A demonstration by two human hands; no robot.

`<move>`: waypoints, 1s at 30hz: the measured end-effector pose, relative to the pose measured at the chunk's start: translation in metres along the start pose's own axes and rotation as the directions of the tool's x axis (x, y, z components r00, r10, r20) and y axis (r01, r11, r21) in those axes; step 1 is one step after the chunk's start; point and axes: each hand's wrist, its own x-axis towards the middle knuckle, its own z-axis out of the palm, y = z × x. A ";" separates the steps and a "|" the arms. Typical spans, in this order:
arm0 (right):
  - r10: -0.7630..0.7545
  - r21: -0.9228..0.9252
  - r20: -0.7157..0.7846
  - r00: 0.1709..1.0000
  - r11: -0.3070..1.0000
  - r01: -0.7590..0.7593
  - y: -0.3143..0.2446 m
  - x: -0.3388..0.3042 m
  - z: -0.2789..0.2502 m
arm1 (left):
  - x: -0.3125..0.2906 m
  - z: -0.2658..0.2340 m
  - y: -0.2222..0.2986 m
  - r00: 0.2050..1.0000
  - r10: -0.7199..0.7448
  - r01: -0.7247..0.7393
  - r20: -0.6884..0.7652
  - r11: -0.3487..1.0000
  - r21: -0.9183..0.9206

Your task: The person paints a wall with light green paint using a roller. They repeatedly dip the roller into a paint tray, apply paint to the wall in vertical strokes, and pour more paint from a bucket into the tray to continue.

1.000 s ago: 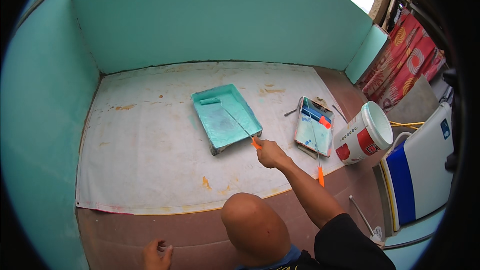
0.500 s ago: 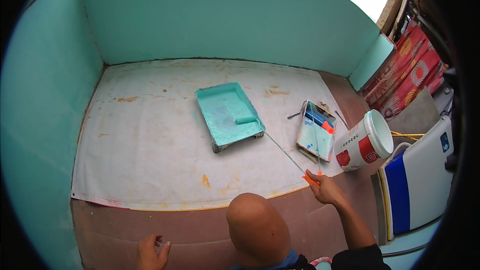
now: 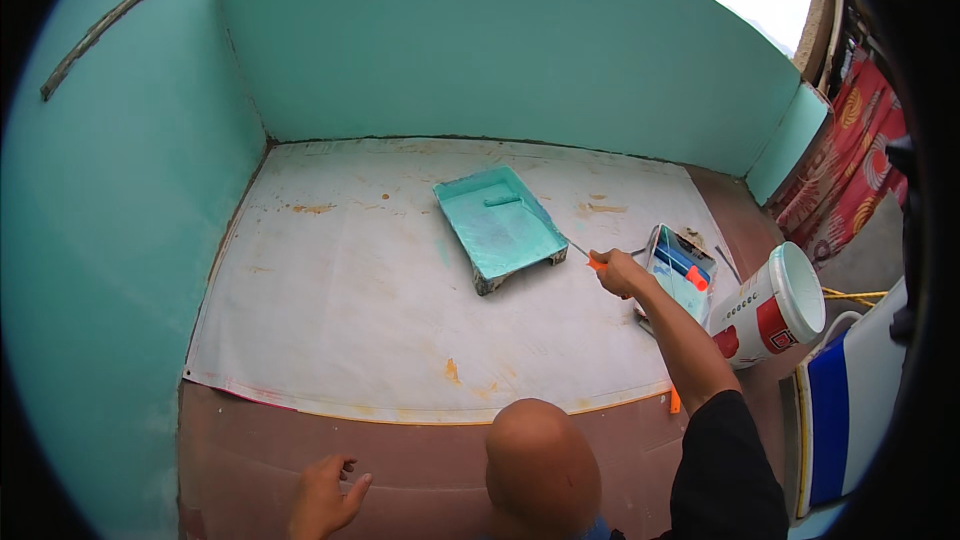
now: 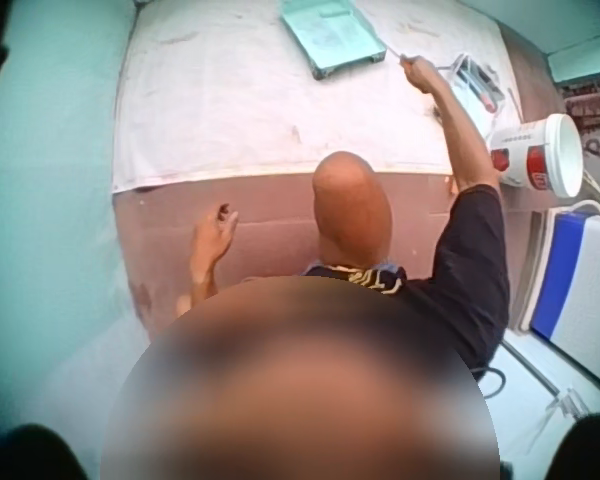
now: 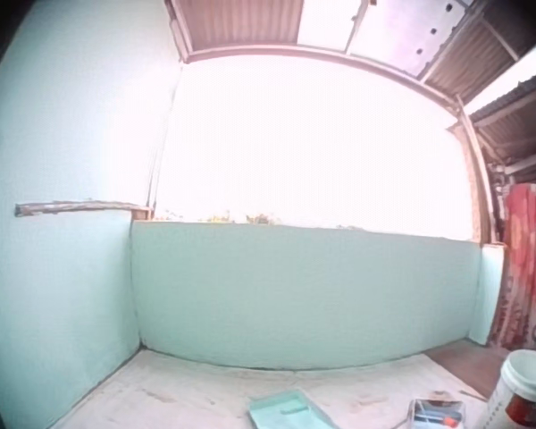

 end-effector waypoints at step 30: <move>-0.534 -0.189 -0.170 0.828 0.843 0.504 0.119 0.037 0.158 | -0.007 0.018 -0.008 0.996 0.070 -0.079 0.047 0.969 0.235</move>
